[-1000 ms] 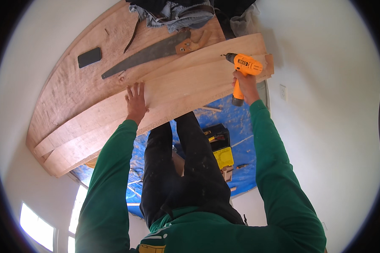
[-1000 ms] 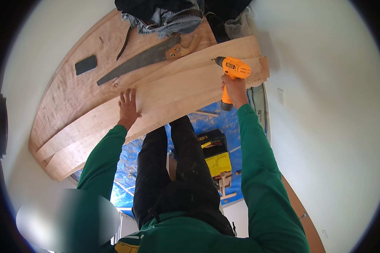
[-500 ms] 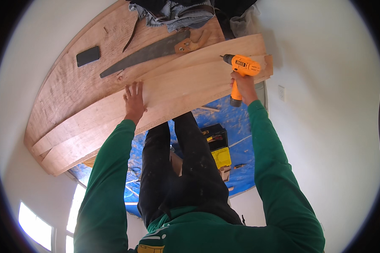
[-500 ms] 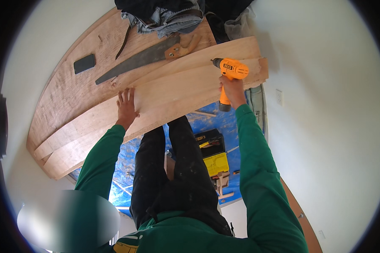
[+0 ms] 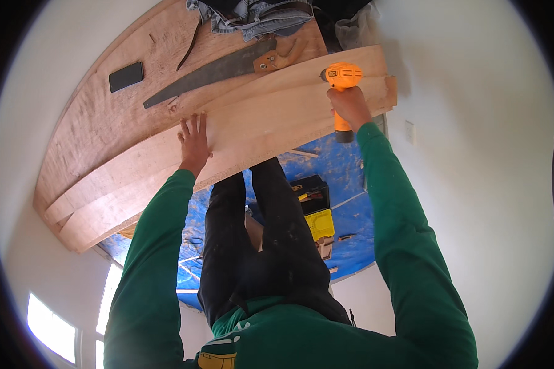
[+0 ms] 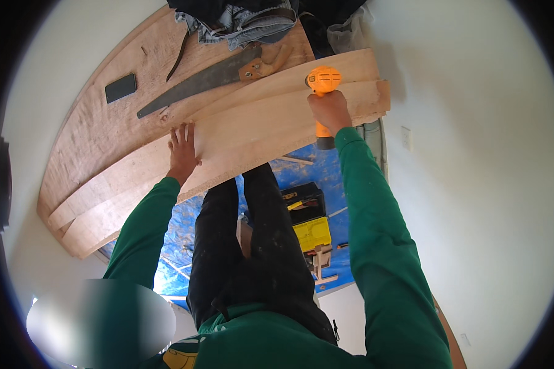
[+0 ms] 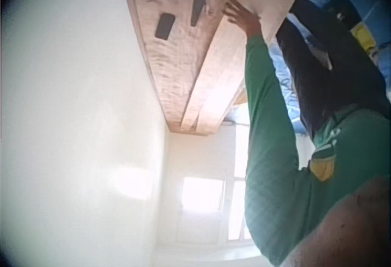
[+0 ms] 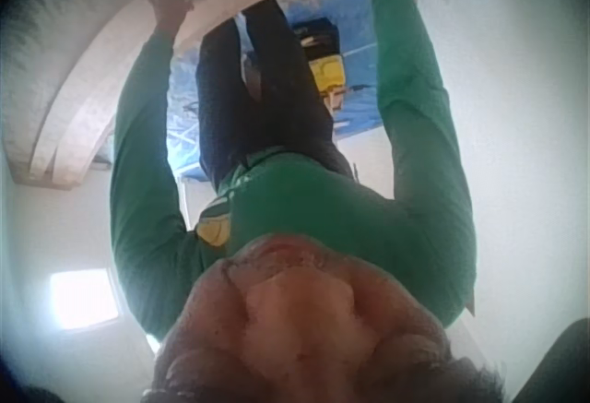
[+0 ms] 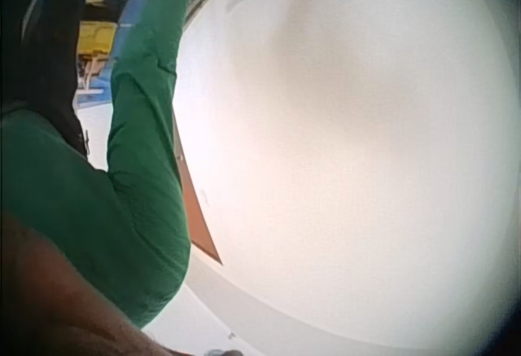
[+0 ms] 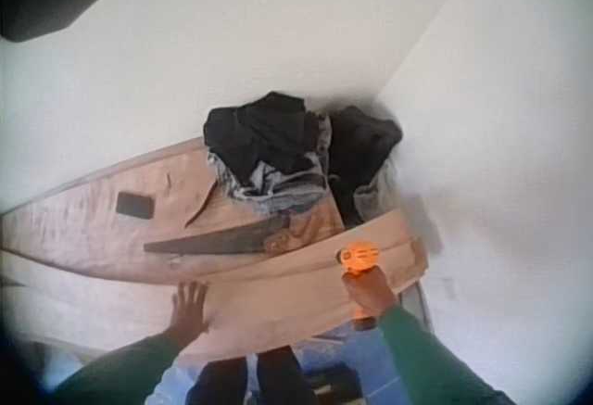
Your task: The person cuts a wooden plank with a hand saw, then uses a cordless drill to fasten planks together. They measure and mark the wood with a tape measure and pencil, and stack the assembled pieces on the floor.
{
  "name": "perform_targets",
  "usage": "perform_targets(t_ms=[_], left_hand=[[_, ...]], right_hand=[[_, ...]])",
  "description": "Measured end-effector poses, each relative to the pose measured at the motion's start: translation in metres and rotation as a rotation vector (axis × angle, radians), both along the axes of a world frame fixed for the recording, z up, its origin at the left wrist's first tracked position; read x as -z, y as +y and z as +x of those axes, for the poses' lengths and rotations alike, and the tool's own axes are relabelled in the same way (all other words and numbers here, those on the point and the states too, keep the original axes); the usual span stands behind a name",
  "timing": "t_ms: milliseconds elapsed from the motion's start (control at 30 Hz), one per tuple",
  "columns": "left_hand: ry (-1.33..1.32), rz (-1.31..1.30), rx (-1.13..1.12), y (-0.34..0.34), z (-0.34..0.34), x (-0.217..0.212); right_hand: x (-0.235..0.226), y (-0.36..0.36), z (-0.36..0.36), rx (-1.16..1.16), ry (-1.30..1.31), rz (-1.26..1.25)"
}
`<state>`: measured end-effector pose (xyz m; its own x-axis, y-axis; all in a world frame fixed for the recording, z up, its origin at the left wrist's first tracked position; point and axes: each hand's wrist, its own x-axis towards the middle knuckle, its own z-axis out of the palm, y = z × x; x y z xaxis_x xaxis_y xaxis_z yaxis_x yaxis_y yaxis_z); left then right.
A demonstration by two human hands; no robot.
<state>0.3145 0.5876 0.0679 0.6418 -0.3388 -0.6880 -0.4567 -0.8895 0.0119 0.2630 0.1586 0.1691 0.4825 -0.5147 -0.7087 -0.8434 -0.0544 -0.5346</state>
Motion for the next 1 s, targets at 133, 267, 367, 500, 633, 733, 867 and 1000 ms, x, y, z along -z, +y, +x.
perform_targets(t_ms=[133, 267, 367, 500, 633, 733, 867, 1000], left_hand=[[0.002, -0.017, -0.008, 0.0, 0.0, -0.002], [0.027, 0.014, 0.009, 0.0, 0.001, -0.002], [0.038, 0.033, 0.012, -0.002, 0.002, -0.004], [0.05, 0.042, 0.016, -0.004, 0.003, -0.008], [0.039, 0.002, 0.013, -0.004, 0.002, -0.009], [0.027, 0.006, 0.014, -0.005, 0.002, -0.008], [0.047, -0.024, -0.033, -0.005, 0.0, -0.014], [-0.051, -0.27, -0.159, -0.026, -0.004, -0.022]], right_hand=[[0.0, 0.008, 0.003, 0.194, -0.043, 0.106], [0.001, 0.014, 0.003, 0.246, -0.053, 0.121], [0.0, 0.018, 0.002, 0.295, -0.069, 0.107], [-0.001, 0.019, 0.004, 0.25, -0.07, 0.084], [-0.004, 0.009, 0.006, 0.253, -0.038, 0.096], [-0.003, 0.001, 0.006, 0.194, -0.008, 0.089], [0.0, -0.006, 0.003, 0.203, -0.03, 0.135], [-0.003, -0.011, 0.002, 0.159, -0.026, 0.137]])
